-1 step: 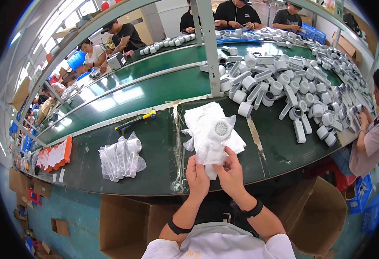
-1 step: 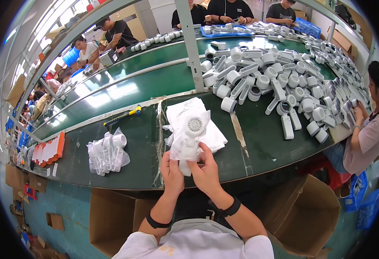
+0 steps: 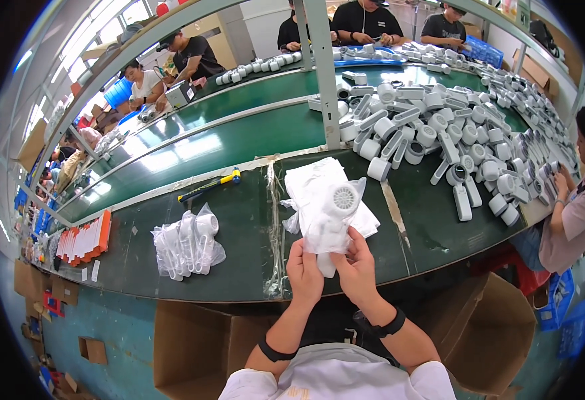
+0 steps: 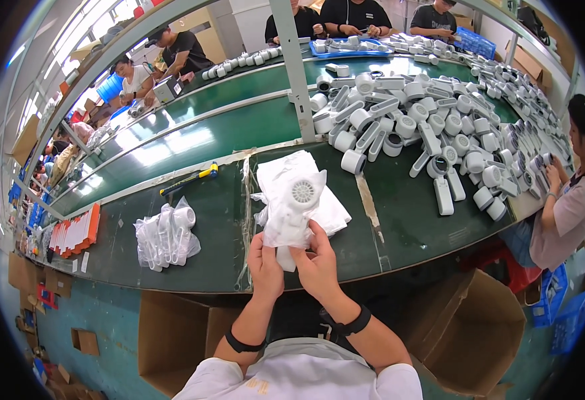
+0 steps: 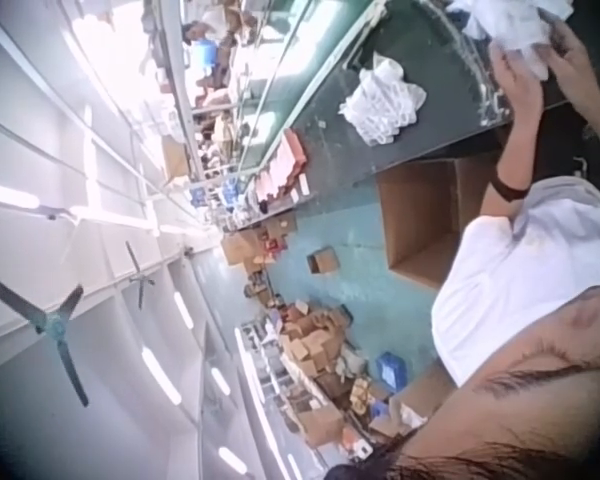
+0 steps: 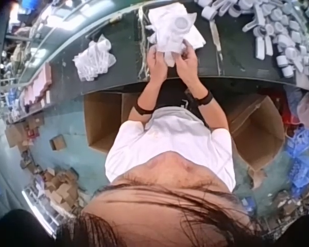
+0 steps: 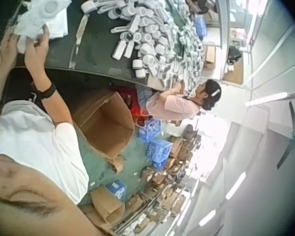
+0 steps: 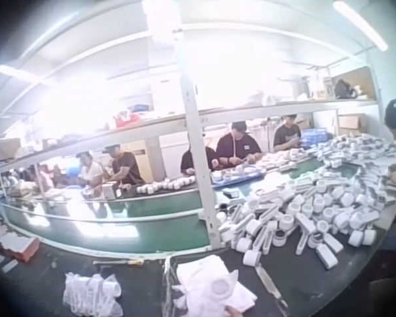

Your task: The person picks up a fan from a pile, slides it into a plastic bag, and places the bagged fan onto the table before eventually placing them into a cardboard box.

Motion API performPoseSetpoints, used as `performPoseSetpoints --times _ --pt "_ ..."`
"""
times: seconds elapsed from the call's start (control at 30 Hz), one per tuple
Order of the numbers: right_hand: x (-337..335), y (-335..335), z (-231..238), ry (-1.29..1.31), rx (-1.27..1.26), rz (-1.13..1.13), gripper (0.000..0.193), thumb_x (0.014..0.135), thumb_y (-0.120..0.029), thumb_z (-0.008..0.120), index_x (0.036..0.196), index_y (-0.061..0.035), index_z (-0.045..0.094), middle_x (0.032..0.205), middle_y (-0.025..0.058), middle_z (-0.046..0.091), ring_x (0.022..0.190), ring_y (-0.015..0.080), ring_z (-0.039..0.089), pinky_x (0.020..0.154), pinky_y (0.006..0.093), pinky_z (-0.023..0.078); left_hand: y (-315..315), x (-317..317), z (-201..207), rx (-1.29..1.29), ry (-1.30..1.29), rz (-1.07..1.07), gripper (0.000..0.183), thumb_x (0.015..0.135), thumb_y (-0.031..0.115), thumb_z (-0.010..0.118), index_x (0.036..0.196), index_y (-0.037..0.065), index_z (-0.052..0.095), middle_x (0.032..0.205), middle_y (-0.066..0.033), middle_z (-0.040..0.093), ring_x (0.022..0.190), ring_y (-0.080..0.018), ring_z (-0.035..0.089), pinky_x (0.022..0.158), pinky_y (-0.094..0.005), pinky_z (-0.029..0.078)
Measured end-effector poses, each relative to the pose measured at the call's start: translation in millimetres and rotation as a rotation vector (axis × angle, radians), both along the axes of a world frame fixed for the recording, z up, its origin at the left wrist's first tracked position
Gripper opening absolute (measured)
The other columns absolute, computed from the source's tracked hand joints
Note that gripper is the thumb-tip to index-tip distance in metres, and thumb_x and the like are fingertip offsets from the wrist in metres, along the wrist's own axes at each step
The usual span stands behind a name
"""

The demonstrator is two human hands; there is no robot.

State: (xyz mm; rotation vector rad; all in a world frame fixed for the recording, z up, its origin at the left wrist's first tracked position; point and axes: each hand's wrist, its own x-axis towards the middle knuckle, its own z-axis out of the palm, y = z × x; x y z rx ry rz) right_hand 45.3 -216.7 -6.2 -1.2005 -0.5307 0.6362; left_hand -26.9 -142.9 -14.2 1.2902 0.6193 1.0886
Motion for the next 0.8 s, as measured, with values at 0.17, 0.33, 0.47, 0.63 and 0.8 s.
performPoseSetpoints --times 0.17,0.33,0.47,0.63,0.8 --pt "4.7 0.5 5.8 0.28 0.278 -0.077 0.051 0.097 -0.007 0.055 0.144 0.0036 0.036 0.12 0.0117 0.062 0.095 0.0142 0.064 0.074 0.0261 0.054 4.7 -8.7 6.0 -0.069 0.047 -0.043 0.017 0.099 0.007 0.051 0.108 -0.002 0.061 0.096 -0.0052 0.065 0.084 -0.007 0.06 0.072 -0.0217 0.049" --pt "11.9 -9.1 25.5 0.42 0.243 0.055 0.05 0.099 -0.011 0.053 0.143 0.0053 0.036 0.115 0.0096 0.063 0.081 0.0103 0.064 0.056 0.0243 0.052 -2.6 -14.8 -1.7 0.147 0.137 -0.046 0.017 0.093 -0.002 0.054 0.107 -0.003 0.062 0.088 -0.0053 0.066 0.077 -0.0067 0.061 0.068 -0.0209 0.049" --pt "11.0 -4.0 6.3 0.164 0.142 -0.153 0.043 0.1 -0.017 0.052 0.138 0.0019 0.045 0.105 0.0064 0.065 0.067 0.0074 0.06 0.048 0.0222 0.046 -10.3 -25.7 7.0 0.049 0.136 -0.169 0.021 0.087 -0.008 0.05 0.104 -0.003 0.062 0.084 -0.005 0.066 0.074 -0.0099 0.063 0.067 -0.0221 0.05" --pt "9.2 -3.3 8.3 0.057 0.16 -0.178 0.044 0.099 -0.014 0.054 0.138 0.0039 0.044 0.107 0.0069 0.065 0.069 0.0064 0.06 0.051 0.0215 0.047 7.0 -37.3 0.3 0.251 0.082 -0.305 0.026 0.086 -0.006 0.054 0.111 -0.003 0.058 0.102 -0.0081 0.062 0.086 -0.0121 0.062 0.076 -0.0249 0.05" --pt "5.2 -5.2 6.1 -0.05 0.097 -0.083 0.05 0.096 -0.009 0.057 0.14 0.0079 0.04 0.114 0.0114 0.062 0.092 0.0114 0.062 0.075 0.0241 0.051 0.9 -22.6 16.4 0.168 -0.024 -0.207 0.028 0.084 -0.005 0.063 0.111 -0.001 0.057 0.11 -0.0045 0.058 0.092 -0.0126 0.059 0.078 -0.0242 0.048"
